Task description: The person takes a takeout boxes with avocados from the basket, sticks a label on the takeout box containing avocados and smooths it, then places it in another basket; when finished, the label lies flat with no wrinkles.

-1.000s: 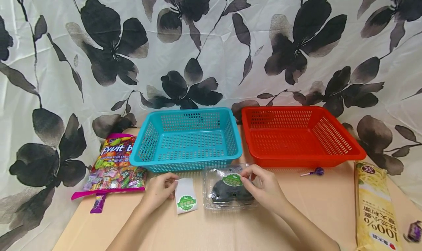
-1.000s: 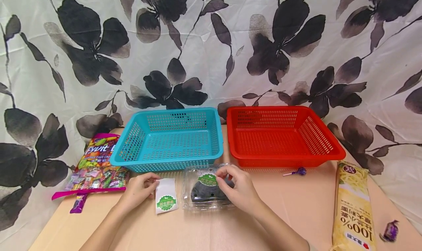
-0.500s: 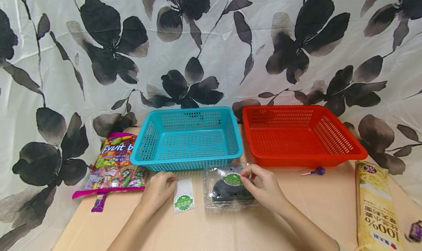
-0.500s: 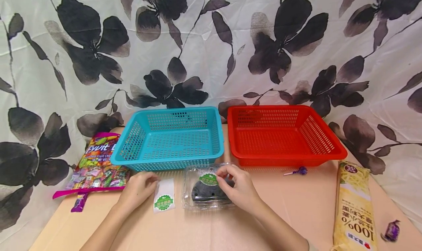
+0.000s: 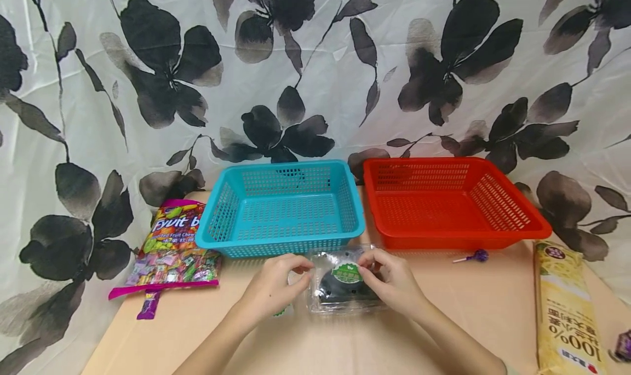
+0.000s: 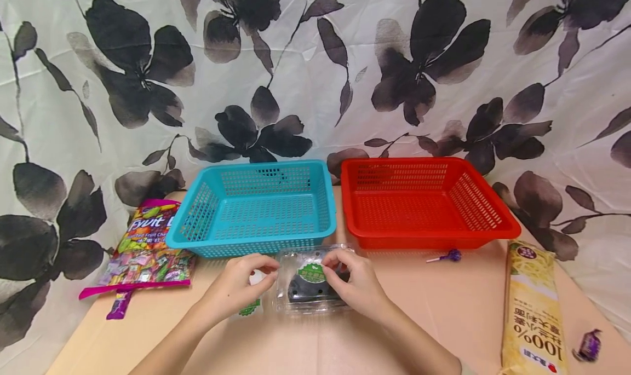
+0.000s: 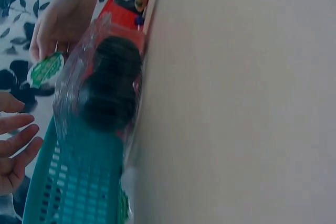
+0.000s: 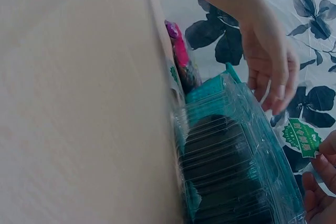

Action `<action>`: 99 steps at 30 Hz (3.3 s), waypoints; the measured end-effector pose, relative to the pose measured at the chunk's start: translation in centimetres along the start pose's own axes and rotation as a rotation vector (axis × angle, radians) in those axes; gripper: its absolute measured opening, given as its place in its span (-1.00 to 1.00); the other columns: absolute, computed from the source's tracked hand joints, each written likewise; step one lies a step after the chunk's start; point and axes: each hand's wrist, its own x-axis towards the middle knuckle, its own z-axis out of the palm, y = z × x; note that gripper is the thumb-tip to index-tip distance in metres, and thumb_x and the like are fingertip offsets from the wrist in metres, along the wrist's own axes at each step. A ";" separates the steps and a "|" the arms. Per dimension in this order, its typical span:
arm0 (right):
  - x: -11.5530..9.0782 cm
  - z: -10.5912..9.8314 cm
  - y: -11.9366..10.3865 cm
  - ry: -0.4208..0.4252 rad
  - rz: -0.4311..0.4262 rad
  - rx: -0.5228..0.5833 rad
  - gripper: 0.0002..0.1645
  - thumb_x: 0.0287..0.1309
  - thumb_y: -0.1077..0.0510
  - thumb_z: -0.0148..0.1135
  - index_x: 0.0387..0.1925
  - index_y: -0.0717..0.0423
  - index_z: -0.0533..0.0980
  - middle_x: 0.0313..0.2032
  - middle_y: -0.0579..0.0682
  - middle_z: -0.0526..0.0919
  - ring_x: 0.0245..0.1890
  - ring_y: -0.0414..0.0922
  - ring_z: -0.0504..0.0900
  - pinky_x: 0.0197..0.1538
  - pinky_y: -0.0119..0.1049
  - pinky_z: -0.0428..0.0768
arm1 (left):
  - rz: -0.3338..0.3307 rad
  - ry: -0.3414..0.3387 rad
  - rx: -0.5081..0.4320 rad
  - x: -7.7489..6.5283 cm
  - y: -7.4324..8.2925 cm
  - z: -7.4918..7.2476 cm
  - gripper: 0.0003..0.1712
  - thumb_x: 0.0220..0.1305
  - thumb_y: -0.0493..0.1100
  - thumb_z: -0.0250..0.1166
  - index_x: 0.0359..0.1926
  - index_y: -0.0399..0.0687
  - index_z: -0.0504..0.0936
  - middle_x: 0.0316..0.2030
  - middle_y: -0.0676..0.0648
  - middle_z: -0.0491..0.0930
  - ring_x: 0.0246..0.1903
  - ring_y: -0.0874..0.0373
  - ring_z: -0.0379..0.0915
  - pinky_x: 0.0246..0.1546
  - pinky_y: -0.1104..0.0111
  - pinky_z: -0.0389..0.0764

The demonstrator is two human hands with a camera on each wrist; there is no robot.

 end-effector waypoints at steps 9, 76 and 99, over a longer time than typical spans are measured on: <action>0.1 0.1 0.0 -0.007 0.025 -0.004 -0.87 0.02 0.25 0.22 -0.39 -0.05 0.48 -0.48 -0.20 0.51 -0.46 -0.30 0.44 -0.46 -0.43 0.47 | 0.092 -0.055 -0.091 2.2 2.5 1.3 -0.87 0.12 -0.05 0.19 -0.31 0.13 0.63 -0.41 0.24 0.60 -0.37 0.42 0.49 -0.25 0.41 0.51; 1.6 0.7 2.8 -0.089 0.010 -0.371 -0.78 -0.19 0.20 0.35 -0.41 -0.09 0.53 -0.49 -0.25 0.46 -0.41 -0.30 0.33 -0.43 -0.51 0.43 | 0.149 0.146 0.112 3.8 0.6 5.6 -0.90 -0.07 -0.10 0.32 -0.42 0.12 0.67 -0.56 0.27 0.56 -0.44 0.32 0.32 -0.42 0.47 0.25; 1.4 0.6 2.9 -0.093 -0.056 -0.483 -0.79 -0.17 0.13 0.34 -0.37 -0.08 0.57 -0.48 -0.27 0.48 -0.35 -0.33 0.27 -0.39 -0.46 0.36 | 0.201 0.171 0.177 3.2 0.5 5.6 -0.94 -0.06 -0.09 0.31 -0.48 0.18 0.69 -0.50 0.23 0.58 -0.43 0.29 0.33 -0.46 0.48 0.19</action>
